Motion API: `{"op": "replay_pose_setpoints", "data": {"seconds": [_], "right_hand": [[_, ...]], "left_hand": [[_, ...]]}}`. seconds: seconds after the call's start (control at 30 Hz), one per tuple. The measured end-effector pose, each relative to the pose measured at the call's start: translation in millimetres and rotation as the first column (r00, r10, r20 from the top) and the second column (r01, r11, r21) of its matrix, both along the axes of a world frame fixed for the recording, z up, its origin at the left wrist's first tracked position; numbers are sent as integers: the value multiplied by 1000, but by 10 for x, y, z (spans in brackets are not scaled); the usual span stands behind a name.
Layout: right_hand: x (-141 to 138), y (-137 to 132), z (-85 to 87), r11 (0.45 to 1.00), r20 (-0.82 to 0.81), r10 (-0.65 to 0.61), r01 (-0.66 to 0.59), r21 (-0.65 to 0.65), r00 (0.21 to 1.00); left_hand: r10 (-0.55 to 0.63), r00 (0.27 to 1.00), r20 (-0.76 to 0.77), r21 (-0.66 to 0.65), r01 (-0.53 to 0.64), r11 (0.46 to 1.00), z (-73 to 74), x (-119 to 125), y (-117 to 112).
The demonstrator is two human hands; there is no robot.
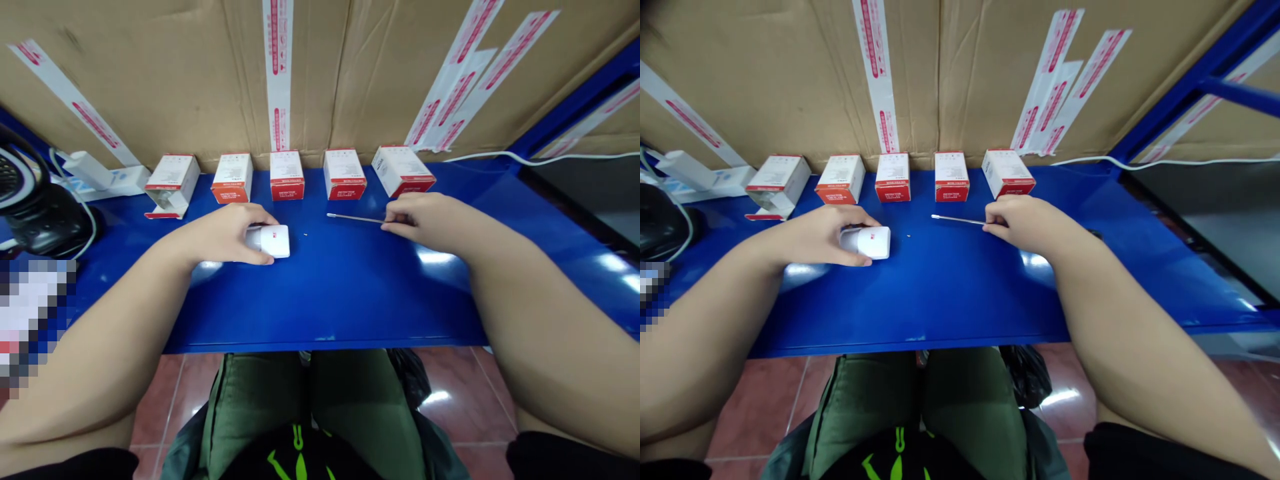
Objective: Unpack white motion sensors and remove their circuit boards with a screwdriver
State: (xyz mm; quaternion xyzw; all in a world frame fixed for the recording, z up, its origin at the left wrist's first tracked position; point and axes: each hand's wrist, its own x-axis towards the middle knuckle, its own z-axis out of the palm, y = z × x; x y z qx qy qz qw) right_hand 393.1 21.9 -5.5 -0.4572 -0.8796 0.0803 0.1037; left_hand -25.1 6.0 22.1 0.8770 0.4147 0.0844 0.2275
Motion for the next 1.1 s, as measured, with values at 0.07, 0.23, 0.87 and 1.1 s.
{"op": "replay_pose_setpoints", "data": {"seconds": [0.07, 0.23, 0.87, 1.1], "right_hand": [[0, 1, -10, 999, -1, -44, 44, -9, 999], [-124, -34, 91, 995, -28, -83, 81, -62, 996], [-1221, -405, -60, 908, -417, 137, -282, -311, 899], [-1125, -440, 71, 916, -300, 184, -274, -294, 936]], "left_hand": [[-40, 999, 33, 20, 39, 999, -5, 45, -1], [-124, 986, 110, 64, 117, 991, -11, 95, -30], [-96, 930, 356, -75, 130, 989, -7, 70, -40], [53, 994, 98, 41, -57, 998, 114, -163, 64]]}}
